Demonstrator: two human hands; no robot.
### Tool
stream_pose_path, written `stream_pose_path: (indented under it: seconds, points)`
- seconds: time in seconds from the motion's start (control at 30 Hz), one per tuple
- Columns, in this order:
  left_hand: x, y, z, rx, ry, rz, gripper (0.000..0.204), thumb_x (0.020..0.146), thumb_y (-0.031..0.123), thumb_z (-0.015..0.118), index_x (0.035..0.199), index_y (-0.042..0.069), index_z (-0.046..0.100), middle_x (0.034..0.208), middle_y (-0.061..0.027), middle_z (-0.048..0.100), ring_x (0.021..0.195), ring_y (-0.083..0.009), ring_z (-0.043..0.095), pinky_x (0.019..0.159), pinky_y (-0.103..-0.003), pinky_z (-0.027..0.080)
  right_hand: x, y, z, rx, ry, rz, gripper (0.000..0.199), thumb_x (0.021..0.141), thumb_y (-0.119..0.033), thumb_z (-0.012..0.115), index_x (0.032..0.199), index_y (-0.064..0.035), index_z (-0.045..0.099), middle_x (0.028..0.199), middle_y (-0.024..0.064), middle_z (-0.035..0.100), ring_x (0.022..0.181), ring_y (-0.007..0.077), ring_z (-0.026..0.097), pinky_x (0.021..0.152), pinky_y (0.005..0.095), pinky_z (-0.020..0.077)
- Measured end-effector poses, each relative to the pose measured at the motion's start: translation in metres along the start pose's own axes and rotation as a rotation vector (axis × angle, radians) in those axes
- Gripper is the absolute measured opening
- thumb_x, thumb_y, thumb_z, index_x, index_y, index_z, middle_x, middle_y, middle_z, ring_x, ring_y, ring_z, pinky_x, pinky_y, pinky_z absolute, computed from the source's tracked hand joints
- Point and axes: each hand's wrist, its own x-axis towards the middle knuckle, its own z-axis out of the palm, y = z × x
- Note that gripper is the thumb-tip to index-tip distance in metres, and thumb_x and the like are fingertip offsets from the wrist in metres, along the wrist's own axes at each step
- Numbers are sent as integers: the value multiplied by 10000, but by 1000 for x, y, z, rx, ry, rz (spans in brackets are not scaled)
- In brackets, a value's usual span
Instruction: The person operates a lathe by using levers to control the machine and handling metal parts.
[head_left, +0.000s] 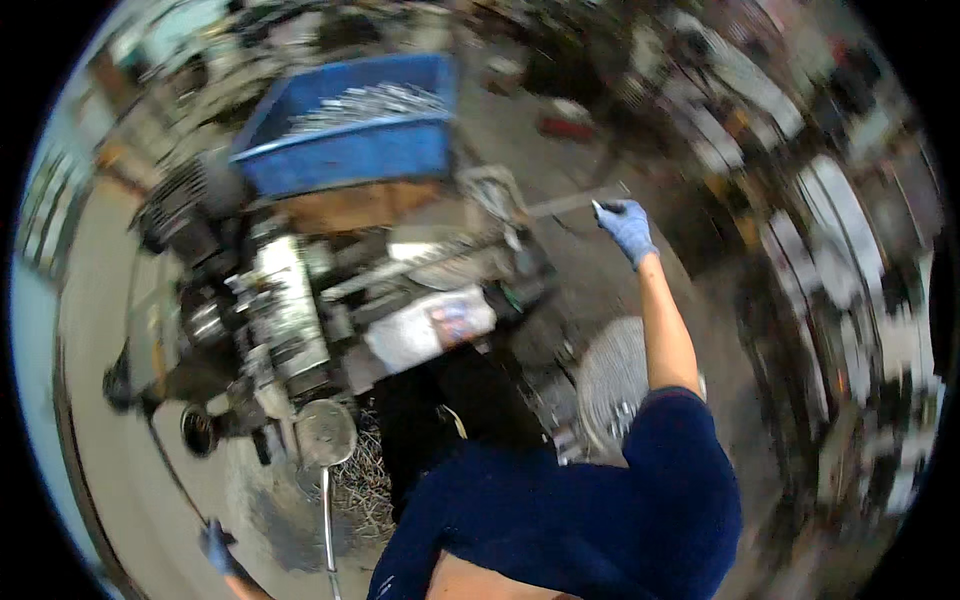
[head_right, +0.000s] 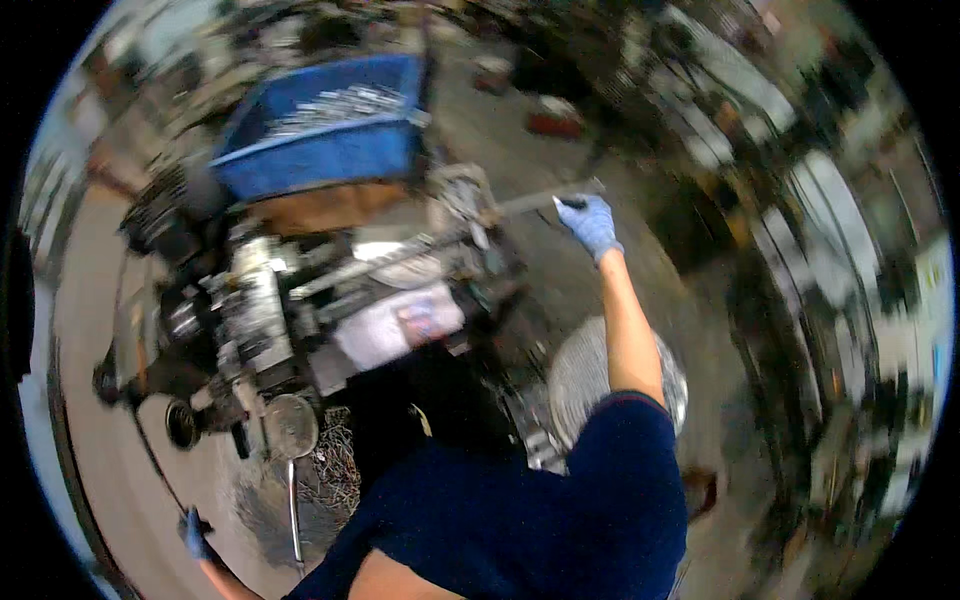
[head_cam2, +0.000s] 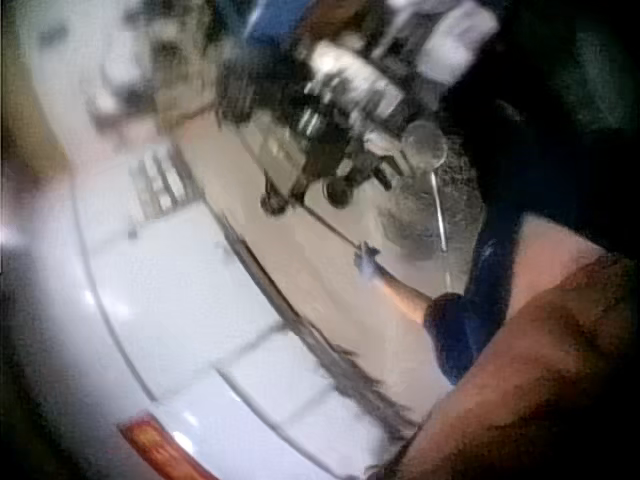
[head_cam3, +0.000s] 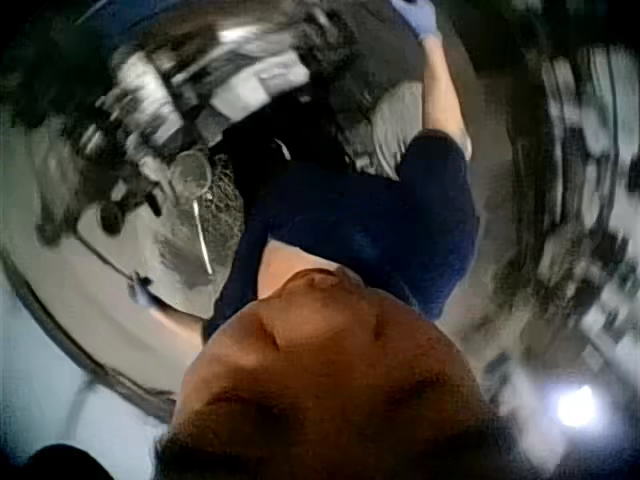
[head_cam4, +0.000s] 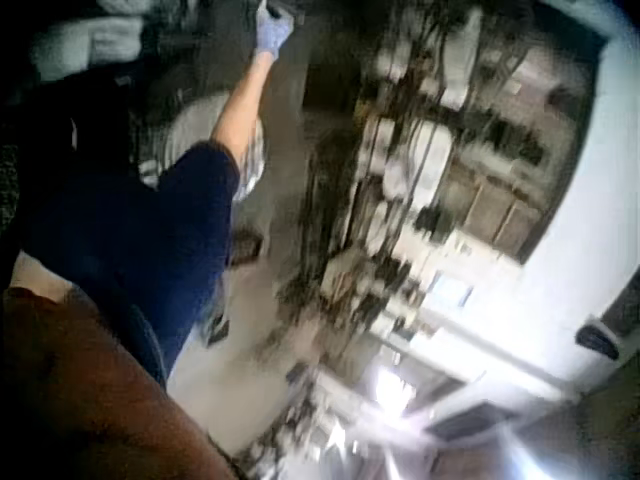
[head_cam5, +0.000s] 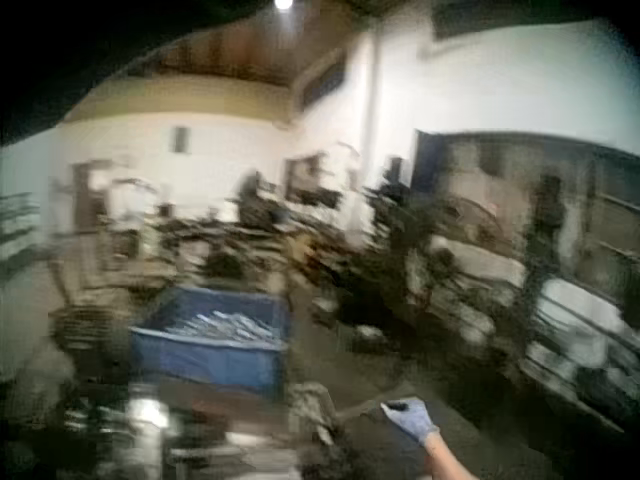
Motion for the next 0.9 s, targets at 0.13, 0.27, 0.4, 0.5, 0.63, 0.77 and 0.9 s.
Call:
stream_pose_path:
  seconds: [0.13,0.27,0.4,0.5,0.63,0.77,0.9]
  points:
    - [-20,26,1,35,6,-210,435,817,328,676,969,-73,610,797,-188,653,684,-289,622,716,-436,548,-102,115,-66,308,120,615,341,816,-315,668,843,24,657,646,87,621,525,147,575,516,270,462]
    - [-7,42,-1,79,-50,-425,359,828,263,673,935,-73,603,747,-196,626,617,-272,606,602,-365,554,-211,212,-116,605,320,992,344,817,-345,645,838,-2,666,684,102,620,514,174,571,451,290,442]
    - [2,41,31,128,-36,-392,316,835,268,657,872,-35,574,686,-164,592,558,-246,574,538,-353,517,-279,292,-140,174,332,1085,386,814,-386,625,876,-8,676,743,117,642,637,179,607,544,332,468]
    - [-11,30,27,139,14,-372,294,840,272,644,825,-6,552,640,-140,566,513,-226,550,490,-344,488,-268,321,-121,-202,214,1099,494,752,-447,663,963,-1,674,923,153,672,843,236,631,739,368,482]
    - [-6,29,18,146,48,-282,280,847,277,628,762,32,522,580,-108,532,454,-200,518,425,-331,451,-236,282,-104,-261,112,1071,559,741,-468,640,1015,20,648,1036,202,645,978,313,617,840,389,462]
    - [12,17,9,127,38,-162,289,854,282,612,699,70,493,519,-76,498,395,-174,486,361,-319,413,-232,343,-92,-419,-75,1003,513,787,-443,515,1072,-32,629,1131,203,595,1060,374,556,863,421,447]
    - [-16,-27,-29,175,86,-137,198,830,236,616,757,80,517,508,-30,477,411,-133,471,398,-290,391,-204,266,-71,-277,-133,907,669,745,-527,598,1093,43,598,1073,241,615,1038,352,586,843,420,471]
